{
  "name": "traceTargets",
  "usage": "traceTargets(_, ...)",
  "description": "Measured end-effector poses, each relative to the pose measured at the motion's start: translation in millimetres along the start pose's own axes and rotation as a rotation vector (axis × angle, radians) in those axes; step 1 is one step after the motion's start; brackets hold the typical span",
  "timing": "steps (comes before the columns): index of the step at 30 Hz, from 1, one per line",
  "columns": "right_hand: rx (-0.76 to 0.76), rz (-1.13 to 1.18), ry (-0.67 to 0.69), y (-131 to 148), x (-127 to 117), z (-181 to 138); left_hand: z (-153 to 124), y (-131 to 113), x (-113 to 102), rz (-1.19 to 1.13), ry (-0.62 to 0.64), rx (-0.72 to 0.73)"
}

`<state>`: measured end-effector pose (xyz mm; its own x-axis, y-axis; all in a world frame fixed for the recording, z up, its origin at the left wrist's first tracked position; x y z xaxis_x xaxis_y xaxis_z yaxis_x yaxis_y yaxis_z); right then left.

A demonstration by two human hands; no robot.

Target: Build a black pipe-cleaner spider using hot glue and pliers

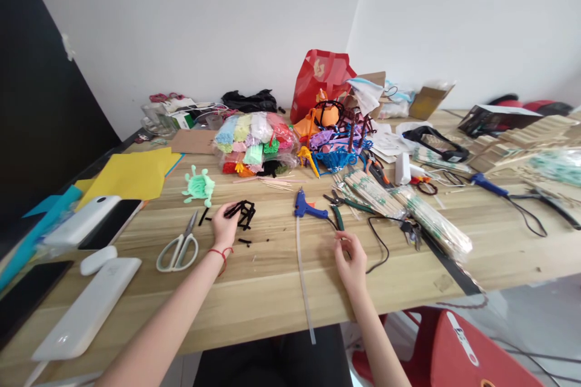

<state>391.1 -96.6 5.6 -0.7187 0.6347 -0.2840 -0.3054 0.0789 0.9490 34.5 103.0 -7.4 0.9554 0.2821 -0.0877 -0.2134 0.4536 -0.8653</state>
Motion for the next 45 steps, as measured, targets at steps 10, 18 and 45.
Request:
traceTargets(10,-0.088,-0.112,0.046,16,13,-7,-2,-3,1,-0.041,0.019,-0.004)
traceTargets(18,-0.184,-0.024,0.261,81,106,1,-2,-14,-5,-0.072,-0.020,0.018)
traceTargets(45,0.083,0.305,0.387,72,182,29,-12,-95,27,0.248,0.273,0.490)
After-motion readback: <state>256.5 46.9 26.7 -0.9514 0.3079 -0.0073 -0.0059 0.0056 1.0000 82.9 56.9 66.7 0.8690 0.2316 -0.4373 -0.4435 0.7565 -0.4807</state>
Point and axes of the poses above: each hand's wrist, its own z-axis towards the middle knuckle, its own x-axis out of the palm, y = z × x, the point moved 9 cm from there along z, towards the middle knuckle, and after that the axes turned 15 degrees about x, right-handed, at the moved point
